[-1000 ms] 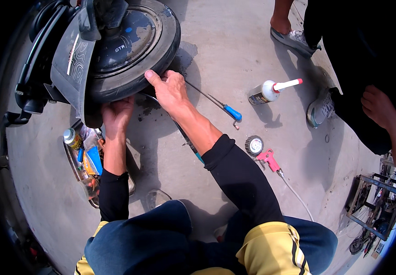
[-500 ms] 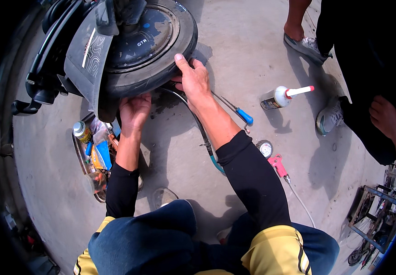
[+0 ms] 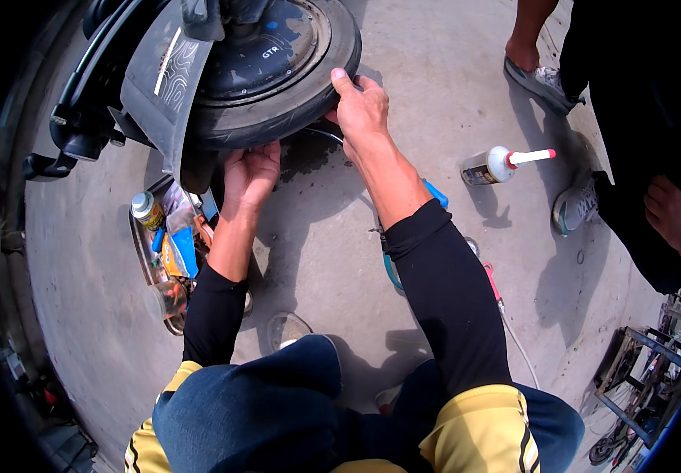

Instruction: The person sits on the ground and uses a spray bottle to apply liquid to a scooter tire, then uses a pressure gauge to check the tire pressure. They use a screwdriver to apply a sealant from a small container into the tire and later handle a small plastic bag containing a repair component.

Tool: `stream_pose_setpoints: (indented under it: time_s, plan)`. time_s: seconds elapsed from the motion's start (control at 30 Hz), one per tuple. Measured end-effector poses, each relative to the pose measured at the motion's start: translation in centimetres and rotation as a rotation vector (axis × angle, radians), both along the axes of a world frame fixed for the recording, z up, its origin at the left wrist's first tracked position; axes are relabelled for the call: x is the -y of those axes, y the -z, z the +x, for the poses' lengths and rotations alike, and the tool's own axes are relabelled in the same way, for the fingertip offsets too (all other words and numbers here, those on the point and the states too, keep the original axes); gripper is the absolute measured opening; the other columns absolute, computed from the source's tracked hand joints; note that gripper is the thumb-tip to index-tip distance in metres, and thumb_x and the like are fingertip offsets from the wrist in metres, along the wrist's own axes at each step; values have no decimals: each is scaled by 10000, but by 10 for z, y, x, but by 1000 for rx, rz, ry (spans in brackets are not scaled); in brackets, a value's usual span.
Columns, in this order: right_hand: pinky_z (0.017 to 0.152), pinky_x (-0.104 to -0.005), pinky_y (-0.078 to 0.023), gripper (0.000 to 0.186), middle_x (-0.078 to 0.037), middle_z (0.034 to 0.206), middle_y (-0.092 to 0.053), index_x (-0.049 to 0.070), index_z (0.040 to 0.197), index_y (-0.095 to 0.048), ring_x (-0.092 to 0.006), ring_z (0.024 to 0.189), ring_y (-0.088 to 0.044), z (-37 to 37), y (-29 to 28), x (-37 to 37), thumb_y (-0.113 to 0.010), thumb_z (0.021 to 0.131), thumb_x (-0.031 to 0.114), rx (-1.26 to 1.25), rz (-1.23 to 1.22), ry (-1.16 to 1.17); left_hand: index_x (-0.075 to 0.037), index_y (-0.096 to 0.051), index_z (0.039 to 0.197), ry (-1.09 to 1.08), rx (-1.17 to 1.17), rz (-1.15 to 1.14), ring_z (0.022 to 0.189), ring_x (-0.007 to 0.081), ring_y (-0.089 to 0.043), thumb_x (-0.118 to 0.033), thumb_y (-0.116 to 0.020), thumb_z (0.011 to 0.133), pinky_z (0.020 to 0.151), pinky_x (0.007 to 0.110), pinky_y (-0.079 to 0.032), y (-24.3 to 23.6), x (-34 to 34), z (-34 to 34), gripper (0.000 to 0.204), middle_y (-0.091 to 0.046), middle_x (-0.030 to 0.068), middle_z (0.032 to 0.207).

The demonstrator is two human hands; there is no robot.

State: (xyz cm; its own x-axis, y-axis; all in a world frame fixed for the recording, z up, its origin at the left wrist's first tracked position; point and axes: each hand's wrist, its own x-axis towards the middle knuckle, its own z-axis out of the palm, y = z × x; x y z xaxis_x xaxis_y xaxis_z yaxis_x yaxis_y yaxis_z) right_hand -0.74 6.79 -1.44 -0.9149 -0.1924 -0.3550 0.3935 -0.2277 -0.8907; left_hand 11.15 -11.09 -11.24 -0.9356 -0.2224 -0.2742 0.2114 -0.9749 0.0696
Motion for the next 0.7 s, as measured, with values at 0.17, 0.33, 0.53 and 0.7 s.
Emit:
stream_pose_setpoints:
  time_s: [0.17,0.33,0.53,0.7]
  plan:
    - [997,-421,-578,572,-208,1345,-671,-98,1424,-553,-301,1165,-693,-30,-7,-18,-673,1086,348,-4,31,-34,11,-672,1281,59,48,-6,1254,298,-692,-56,-718,984,1159,468,-565,2,-23,-22,308,-717,168,1339]
    - [1021,-392,-560,661,-249,1263,-726,-140,1460,-518,-286,1160,-707,-16,-2,-18,-768,1010,274,-267,337,-216,-4,-658,1309,82,-1,-9,1237,290,-705,-96,-712,1011,1117,453,-603,9,-29,-37,317,-715,147,1348]
    - [846,-341,-554,631,-189,1127,-762,-127,1411,-605,-212,913,-695,-51,-10,-23,-821,969,268,-186,337,-53,-58,-656,1343,155,-37,-152,1292,276,-665,-174,-684,1052,1121,459,-586,-4,-42,-53,314,-691,120,1395]
    - [929,-348,-554,599,-182,1169,-767,-123,1323,-683,-216,1035,-700,-80,20,-21,-819,975,346,-231,262,-52,-57,-646,1362,120,-88,-165,1282,250,-655,-208,-676,1059,1129,428,-564,11,-54,-78,340,-691,108,1391]
